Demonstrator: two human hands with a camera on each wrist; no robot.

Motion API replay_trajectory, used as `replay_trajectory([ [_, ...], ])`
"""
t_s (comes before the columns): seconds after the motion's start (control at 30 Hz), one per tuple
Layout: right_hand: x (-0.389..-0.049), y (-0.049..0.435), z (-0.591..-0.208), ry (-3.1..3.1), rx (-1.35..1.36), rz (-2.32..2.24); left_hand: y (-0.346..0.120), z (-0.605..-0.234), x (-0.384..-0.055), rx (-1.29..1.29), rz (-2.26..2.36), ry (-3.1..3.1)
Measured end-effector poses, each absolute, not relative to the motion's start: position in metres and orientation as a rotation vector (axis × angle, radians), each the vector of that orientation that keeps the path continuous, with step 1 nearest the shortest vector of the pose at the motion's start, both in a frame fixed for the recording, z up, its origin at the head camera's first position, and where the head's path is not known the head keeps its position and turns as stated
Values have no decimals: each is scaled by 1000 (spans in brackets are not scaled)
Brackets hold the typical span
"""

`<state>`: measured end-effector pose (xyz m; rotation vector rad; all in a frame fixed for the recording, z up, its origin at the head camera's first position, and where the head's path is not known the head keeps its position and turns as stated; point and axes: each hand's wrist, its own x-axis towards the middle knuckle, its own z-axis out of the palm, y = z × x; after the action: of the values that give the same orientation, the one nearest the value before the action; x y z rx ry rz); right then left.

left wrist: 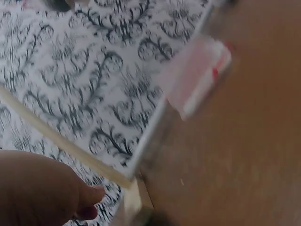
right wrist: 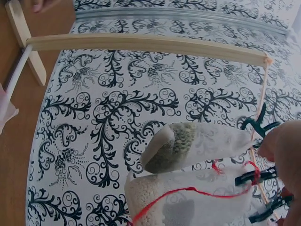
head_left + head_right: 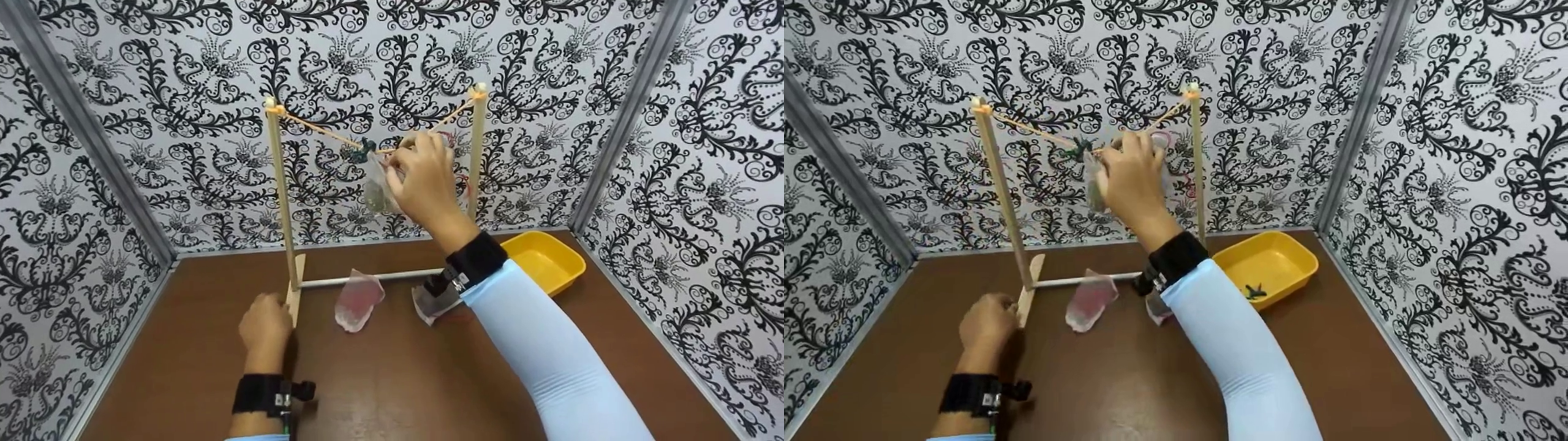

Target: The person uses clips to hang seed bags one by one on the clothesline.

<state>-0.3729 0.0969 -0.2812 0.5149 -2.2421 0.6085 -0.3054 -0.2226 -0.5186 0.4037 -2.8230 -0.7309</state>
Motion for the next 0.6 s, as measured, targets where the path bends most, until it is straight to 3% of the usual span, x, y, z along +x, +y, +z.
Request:
replay_trajectory([
  [0.3,-370,139,-289,-1848,557,1112,-232,-534,-305,412,-787,-2931],
  [0.6,-402,246,-330,-1796,34,1355,-225,-527,-305,414,-776,-2972],
])
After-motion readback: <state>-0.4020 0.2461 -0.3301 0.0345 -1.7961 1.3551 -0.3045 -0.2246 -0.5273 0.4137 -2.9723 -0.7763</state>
